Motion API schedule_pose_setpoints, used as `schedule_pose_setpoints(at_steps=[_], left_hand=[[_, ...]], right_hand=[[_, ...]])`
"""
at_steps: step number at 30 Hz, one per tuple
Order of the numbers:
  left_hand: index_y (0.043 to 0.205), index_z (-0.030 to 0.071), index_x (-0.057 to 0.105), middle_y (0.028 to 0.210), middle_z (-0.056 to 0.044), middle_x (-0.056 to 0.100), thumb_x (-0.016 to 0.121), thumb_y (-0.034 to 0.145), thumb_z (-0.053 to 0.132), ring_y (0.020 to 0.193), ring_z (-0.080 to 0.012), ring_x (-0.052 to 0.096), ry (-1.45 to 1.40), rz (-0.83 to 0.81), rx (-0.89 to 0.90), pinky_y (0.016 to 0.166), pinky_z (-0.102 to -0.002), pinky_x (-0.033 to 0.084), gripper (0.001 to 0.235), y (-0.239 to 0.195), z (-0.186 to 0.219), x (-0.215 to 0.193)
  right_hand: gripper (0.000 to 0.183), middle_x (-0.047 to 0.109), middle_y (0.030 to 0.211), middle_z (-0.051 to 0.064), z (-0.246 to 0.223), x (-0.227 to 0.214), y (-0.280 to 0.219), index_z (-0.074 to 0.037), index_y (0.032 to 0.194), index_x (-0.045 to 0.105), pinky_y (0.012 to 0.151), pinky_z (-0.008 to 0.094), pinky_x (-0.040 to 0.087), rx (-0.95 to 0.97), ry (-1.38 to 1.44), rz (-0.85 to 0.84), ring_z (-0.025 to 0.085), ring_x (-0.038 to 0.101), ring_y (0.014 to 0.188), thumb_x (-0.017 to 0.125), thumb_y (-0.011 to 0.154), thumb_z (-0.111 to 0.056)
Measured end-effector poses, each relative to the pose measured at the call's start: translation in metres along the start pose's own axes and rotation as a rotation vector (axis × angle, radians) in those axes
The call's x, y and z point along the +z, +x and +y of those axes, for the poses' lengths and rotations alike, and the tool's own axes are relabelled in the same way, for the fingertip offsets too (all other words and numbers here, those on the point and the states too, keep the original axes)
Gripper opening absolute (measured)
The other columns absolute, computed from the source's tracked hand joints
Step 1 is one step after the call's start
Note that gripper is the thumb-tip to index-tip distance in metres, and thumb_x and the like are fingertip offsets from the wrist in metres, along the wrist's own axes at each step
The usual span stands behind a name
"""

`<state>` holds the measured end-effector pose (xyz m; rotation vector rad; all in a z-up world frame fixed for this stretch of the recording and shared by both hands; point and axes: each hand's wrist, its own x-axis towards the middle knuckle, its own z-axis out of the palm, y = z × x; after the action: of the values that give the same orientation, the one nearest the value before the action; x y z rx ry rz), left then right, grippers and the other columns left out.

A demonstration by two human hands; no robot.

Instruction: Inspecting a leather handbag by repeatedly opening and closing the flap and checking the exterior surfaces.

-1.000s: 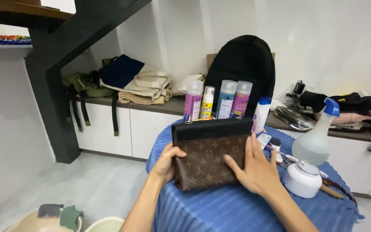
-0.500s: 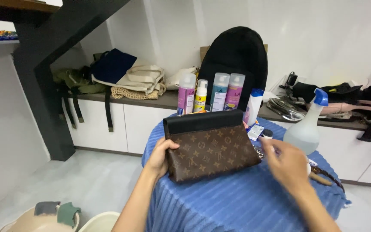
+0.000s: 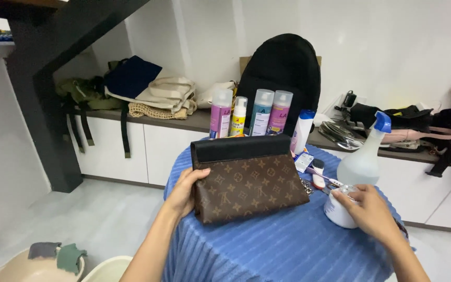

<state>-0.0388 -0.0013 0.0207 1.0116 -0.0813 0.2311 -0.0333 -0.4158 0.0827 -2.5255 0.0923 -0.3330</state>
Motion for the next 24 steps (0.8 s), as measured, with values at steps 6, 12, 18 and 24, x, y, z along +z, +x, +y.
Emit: schedule_pose_setpoints(at_steps=[6, 12, 18, 24], left_hand=[[0.097, 0.006, 0.075, 0.092, -0.007, 0.073, 0.075, 0.08, 0.018, 0.083, -0.019, 0.066, 0.002, -0.001, 0.023, 0.076, -0.029, 0.048, 0.021, 0.01, -0.01, -0.008], [0.099, 0.005, 0.074, 0.093, -0.01, 0.074, 0.075, 0.079, 0.02, 0.084, -0.0226, 0.068, 0.017, -0.005, 0.006, 0.077, -0.032, 0.051, 0.025, 0.001, 0.0, 0.0], [0.098, 0.004, 0.075, 0.095, -0.01, 0.075, 0.074, 0.08, 0.017, 0.085, -0.0224, 0.069, -0.005, -0.045, 0.033, 0.078, -0.032, 0.052, 0.023, 0.005, -0.007, -0.005], [0.097, 0.003, 0.075, 0.092, -0.01, 0.075, 0.074, 0.08, 0.016, 0.083, -0.0217, 0.069, 0.01, -0.012, 0.049, 0.077, -0.031, 0.052, 0.022, 0.004, -0.002, -0.002]], right_hand=[[0.067, 0.061, 0.14, 0.012, 0.001, -0.004, 0.011, -0.002, 0.114, 0.074, 0.103, 0.039, 0.045, 0.067, -0.043, -0.02, 0.028, 0.061, 0.127, 0.067, 0.084, -0.061], [0.052, 0.055, 0.111, 0.01, 0.005, -0.004, 0.018, -0.008, 0.079, 0.07, 0.084, 0.04, 0.039, 0.018, -0.055, -0.065, 0.027, 0.056, 0.096, 0.068, 0.088, -0.059], [0.05, 0.072, 0.087, 0.004, -0.007, -0.01, 0.005, -0.012, 0.079, 0.072, 0.078, 0.035, 0.042, 0.019, -0.104, -0.018, 0.022, 0.065, 0.087, 0.073, 0.083, -0.062], [0.028, 0.073, 0.107, 0.006, -0.004, 0.006, -0.009, -0.015, 0.089, 0.081, 0.095, 0.036, 0.049, -0.417, -0.031, 0.504, 0.02, 0.067, 0.106, 0.083, 0.084, -0.042]])
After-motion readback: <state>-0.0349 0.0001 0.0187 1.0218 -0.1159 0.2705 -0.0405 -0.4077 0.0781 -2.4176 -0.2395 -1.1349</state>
